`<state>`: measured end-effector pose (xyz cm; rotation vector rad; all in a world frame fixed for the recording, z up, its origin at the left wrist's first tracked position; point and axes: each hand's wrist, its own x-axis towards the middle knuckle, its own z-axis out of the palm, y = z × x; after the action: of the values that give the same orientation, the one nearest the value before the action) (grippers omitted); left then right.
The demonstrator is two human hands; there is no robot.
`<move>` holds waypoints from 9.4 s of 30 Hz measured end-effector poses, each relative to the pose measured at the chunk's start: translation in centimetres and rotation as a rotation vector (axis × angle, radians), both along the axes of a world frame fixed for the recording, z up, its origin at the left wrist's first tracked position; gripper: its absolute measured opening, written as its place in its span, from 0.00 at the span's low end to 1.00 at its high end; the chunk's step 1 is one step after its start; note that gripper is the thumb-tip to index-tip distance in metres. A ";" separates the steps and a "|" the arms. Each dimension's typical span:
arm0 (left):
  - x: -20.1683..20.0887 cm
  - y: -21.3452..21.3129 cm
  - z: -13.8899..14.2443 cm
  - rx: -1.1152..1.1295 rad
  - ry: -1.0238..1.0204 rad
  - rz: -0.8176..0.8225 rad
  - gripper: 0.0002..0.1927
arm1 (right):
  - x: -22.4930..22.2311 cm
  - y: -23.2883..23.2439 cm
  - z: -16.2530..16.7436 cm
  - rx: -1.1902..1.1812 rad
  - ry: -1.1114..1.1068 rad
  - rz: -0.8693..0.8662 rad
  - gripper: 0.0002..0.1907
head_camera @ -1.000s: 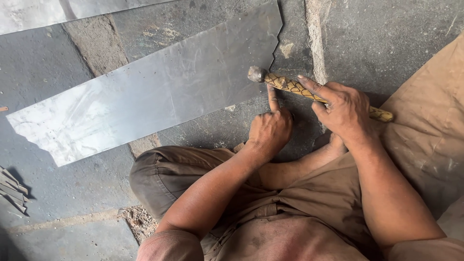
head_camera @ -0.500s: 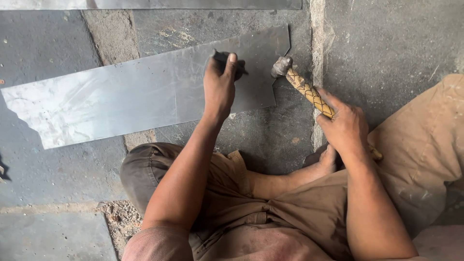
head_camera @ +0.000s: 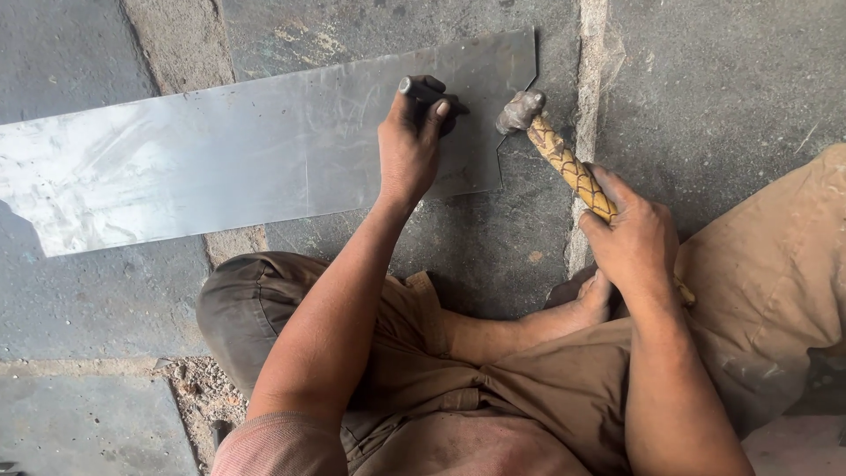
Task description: The person sits on a stone floor and uses a hammer and chisel to shape a metal sheet. They repeatedly strike the chisel to cut and bend the metal, then use a template to check the fit and adjust the shape accordingly.
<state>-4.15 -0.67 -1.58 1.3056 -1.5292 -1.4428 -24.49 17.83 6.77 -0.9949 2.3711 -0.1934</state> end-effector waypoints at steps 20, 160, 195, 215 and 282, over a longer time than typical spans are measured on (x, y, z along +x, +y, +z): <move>-0.4 0.1 -1.0 -0.050 -0.145 -0.011 0.14 | 2.0 2.1 4.6 -1.075 -0.585 -0.029 0.19; 7.4 14.7 17.4 -0.849 -0.493 -0.334 0.19 | 10.8 -0.6 0.6 -0.868 -1.464 -0.249 0.18; 40.7 2.9 7.8 -0.124 -0.836 0.501 0.46 | 21.6 -14.8 22.5 -1.091 -0.875 0.552 0.34; 1.3 10.8 11.7 -0.652 -1.119 -0.595 0.44 | 4.9 -1.0 1.6 -0.955 -0.567 0.149 0.24; 3.6 7.5 3.9 -0.001 -0.865 -0.133 0.33 | -17.4 22.3 4.9 -1.893 -0.099 -1.144 0.19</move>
<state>-0.53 6.80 2.35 2.0031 -2.1710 -0.9666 -41.89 40.18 11.66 0.1147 1.7509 -2.9792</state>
